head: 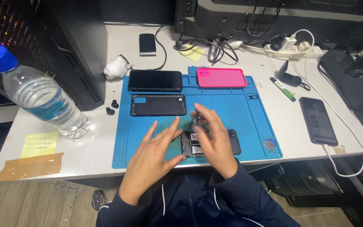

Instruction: The person uses a screwdriver to remove screws from the back of a disassembled smartphone placed on a blue anti-static mat. The person repeatedly unscrews and removes screws from the device's internal frame.

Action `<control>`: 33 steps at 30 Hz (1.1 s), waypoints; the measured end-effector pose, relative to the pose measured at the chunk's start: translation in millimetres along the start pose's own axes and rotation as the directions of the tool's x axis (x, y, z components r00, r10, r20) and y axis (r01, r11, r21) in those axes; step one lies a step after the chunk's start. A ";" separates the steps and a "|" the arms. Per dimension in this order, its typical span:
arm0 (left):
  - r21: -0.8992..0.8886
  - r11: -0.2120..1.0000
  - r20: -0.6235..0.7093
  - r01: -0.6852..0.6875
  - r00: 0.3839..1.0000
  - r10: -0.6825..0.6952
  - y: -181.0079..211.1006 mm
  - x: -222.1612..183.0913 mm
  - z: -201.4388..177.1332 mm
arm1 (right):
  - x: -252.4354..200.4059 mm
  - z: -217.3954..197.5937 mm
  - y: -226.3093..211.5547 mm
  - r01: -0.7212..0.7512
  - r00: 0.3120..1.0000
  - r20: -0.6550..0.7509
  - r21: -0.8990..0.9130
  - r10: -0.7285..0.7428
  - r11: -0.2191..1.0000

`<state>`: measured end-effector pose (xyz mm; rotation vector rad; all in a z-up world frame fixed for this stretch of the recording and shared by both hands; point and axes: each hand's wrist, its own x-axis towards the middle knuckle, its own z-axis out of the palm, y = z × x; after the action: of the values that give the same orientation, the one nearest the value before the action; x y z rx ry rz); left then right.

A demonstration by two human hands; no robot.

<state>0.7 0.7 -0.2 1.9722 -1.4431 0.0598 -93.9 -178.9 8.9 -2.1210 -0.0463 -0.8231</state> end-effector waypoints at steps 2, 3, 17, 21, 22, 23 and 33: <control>-0.002 1.000 0.001 0.002 1.000 -0.002 0.6 0.6 -1.5 | 0.7 -0.3 -0.5 0.008 1.000 0.001 0.026 -0.008 1.000; -0.007 1.000 0.008 0.004 1.000 -0.004 1.1 0.3 -1.7 | -0.2 -0.5 -0.8 0.009 1.000 -0.001 0.051 -0.009 0.999; 0.002 1.000 0.011 -0.002 1.000 0.002 -0.4 0.2 -0.7 | -6.5 -1.5 6.6 -0.192 0.977 -0.081 0.051 0.196 0.980; 0.002 1.000 0.020 0.010 1.000 -0.010 0.0 0.4 -1.0 | -8.4 0.5 6.0 -0.243 0.951 -0.152 0.179 0.271 0.953; 0.002 1.000 0.022 0.011 1.000 -0.011 -0.1 0.6 -1.1 | -8.4 0.6 6.7 -0.244 0.950 -0.151 0.180 0.272 0.953; 0.001 1.000 0.019 0.011 1.000 -0.011 0.0 0.5 -1.0 | -8.7 0.8 7.3 -0.233 0.950 -0.169 0.180 0.264 0.956; 0.011 1.000 0.003 -0.003 1.000 0.003 -0.2 -0.4 0.0 | -8.6 1.2 9.3 -0.247 0.944 -0.184 0.152 0.273 0.957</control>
<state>0.7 1.0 -0.5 1.9797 -1.4509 0.0662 -97.1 -182.0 -3.0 -1.8643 0.2783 -0.8493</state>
